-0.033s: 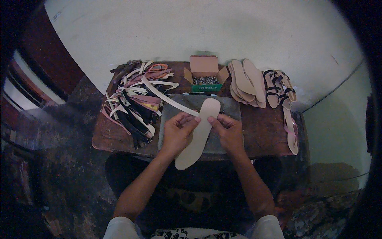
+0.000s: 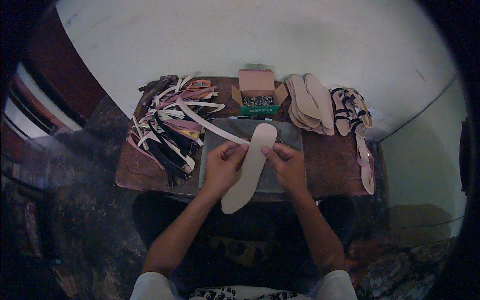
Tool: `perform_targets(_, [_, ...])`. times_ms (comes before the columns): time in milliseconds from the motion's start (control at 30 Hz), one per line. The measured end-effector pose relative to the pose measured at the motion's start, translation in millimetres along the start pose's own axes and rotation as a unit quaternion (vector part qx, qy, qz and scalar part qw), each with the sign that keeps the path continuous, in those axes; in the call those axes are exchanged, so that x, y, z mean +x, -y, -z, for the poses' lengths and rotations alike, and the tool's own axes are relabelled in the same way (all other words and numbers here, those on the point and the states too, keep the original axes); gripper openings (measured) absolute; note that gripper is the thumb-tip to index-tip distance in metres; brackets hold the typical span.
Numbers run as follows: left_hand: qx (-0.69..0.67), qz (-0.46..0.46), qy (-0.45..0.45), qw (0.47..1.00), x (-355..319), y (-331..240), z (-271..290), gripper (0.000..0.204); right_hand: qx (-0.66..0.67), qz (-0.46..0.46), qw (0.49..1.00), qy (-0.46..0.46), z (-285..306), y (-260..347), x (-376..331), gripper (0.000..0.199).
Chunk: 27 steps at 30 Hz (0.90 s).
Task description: The person assembles a sandal by attaching a white strap to a beige sole using a metal pin. They position the strap, insert the pin through the sole and strap, and then secure it by hand.
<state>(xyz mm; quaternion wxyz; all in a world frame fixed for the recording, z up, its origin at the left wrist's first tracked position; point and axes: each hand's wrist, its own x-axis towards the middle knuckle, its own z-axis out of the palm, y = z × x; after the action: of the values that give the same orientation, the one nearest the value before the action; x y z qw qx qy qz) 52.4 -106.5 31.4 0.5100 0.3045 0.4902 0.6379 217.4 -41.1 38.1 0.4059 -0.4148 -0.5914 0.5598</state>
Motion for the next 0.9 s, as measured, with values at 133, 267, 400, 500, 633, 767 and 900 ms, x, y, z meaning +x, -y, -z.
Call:
perform_targets(133, [0.002, 0.018, -0.003, 1.0, -0.3, -2.0, 2.7, 0.023, 0.033, -0.002, 0.999, 0.0, -0.4, -1.4, 1.2, 0.024])
perform_targets(267, [-0.088, 0.009, -0.005, 0.996, 0.6, 0.7, -0.1, 0.025, 0.042, 0.004, 0.999, -0.002, 0.3, -1.2, 1.5, 0.023])
perform_targets(400, [-0.105, 0.019, 0.005, 0.994, -1.5, -4.1, -2.6, 0.028, 0.044, 0.008, 0.999, -0.005, 2.8, -4.0, 1.0, 0.023])
perform_targets(500, [-0.137, 0.011, 0.004, 0.99, 3.4, 4.2, 2.9, 0.026, 0.025, 0.021, 0.999, -0.024, 2.0, -0.4, 1.6, 0.023])
perform_targets(633, [-0.079, -0.007, -0.011, 0.997, 3.8, 2.5, 2.9, 0.027, 0.02, 0.027, 0.998, -0.054, 5.4, 2.3, 2.0, 0.023])
perform_targets(767, [-0.042, -0.021, -0.024, 0.999, 0.5, -0.8, -1.7, 0.027, 0.018, 0.002, 1.0, -0.02, 6.7, 2.7, 2.0, 0.022])
perform_targets(900, [0.055, -0.054, -0.03, 0.997, -4.3, -3.2, -7.1, 0.027, 0.029, 0.026, 0.999, 0.006, 3.2, 1.4, 0.2, 0.022])
